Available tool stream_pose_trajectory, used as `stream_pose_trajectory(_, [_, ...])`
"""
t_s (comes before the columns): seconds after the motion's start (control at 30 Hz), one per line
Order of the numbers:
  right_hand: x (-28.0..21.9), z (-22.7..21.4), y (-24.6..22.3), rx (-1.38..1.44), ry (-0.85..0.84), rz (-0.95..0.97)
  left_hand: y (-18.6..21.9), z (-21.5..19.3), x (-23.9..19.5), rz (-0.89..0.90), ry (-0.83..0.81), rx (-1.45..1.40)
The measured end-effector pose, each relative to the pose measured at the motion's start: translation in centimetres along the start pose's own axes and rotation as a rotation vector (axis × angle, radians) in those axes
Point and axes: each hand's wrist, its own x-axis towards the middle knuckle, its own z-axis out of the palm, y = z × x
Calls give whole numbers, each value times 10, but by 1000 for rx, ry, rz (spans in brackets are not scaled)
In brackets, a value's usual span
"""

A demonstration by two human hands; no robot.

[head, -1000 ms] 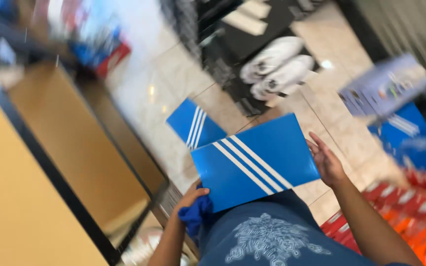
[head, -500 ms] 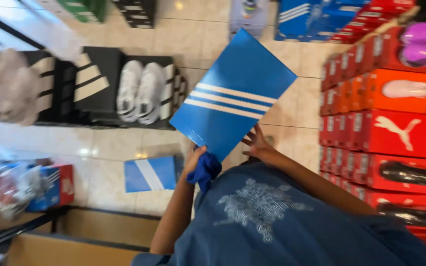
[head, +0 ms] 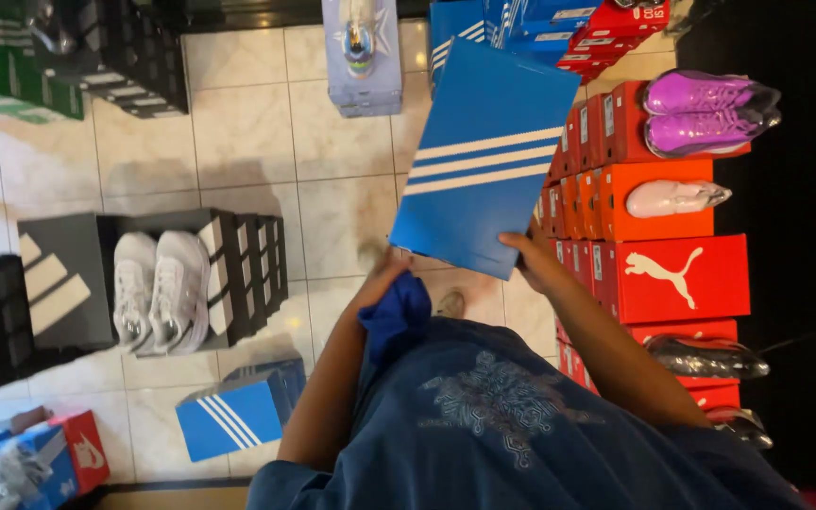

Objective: Cleaning shoe boxes and shoes using a cloth in a storage area

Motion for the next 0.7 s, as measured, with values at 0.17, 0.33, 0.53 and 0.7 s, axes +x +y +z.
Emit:
stream_pose_trajectory(0.17, [76,-17,-35,-100,-5,62,107,-37,79,-90,-28,282])
stream_pose_trajectory(0.33, [194,-27,-30,-96,34,123,204,-56,209,-171,-310,365])
stream_pose_trajectory(0.53, [347,15,-75,-84,95,234,147,-127,386,-294,-279,192])
stream_pose_trajectory(0.7, [497,-38,-5,130,287,284,78,-150,547,-400,-181,137])
